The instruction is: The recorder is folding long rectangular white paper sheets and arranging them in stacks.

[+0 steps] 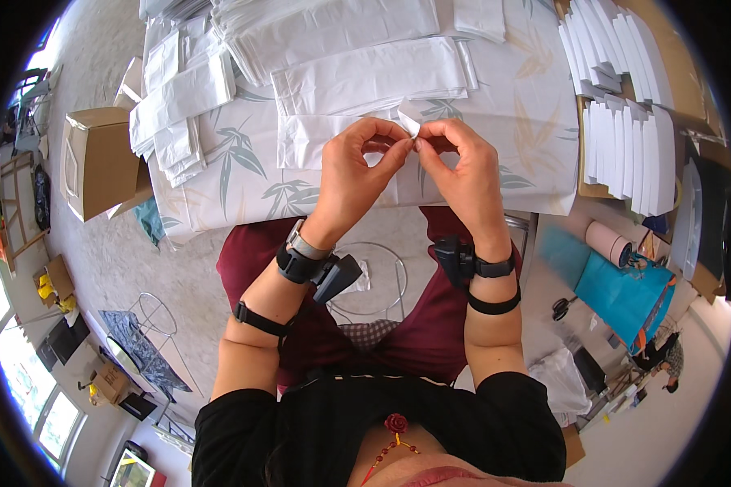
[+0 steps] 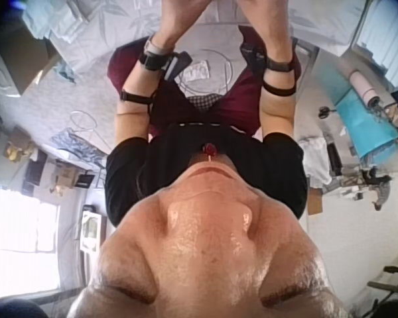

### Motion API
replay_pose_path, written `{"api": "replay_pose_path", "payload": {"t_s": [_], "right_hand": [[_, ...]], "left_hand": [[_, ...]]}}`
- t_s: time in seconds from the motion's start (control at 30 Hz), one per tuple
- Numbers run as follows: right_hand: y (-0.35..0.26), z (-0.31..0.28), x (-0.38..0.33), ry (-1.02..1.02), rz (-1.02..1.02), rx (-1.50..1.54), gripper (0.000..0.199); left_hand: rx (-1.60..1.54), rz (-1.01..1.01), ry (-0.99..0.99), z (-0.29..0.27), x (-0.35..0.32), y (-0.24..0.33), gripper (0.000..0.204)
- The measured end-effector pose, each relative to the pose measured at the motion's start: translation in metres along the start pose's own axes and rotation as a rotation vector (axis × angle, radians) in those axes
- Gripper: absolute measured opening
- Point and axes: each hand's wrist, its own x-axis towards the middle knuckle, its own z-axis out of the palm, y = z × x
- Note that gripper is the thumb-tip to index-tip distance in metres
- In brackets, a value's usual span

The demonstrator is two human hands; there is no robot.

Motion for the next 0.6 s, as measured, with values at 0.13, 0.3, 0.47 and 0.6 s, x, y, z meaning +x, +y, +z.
{"api": "replay_pose_path", "payload": {"t_s": [0.13,0.3,0.47,0.6], "right_hand": [[0.0001,0.0002,0.0005,0.004,-0.009,-0.026,0.010],[0.0024,-0.0012,0.0007,0.005,-0.026,-0.042,0.011],[0.0046,-0.0012,0.0009,0.038,-0.043,-0.063,0.012],[0.0055,-0.0026,0.0007,0.051,-0.018,-0.069,0.014]], "left_hand": [[0.021,0.010,-0.052,-0.0033,0.0011,0.0001,0.012],[0.018,0.025,-0.064,-0.0038,0.0016,0.0013,0.011],[0.004,0.037,-0.060,-0.0071,0.0018,0.0014,0.011],[-0.054,0.066,0.002,-0.0077,0.0009,-0.0002,0.011]]}}
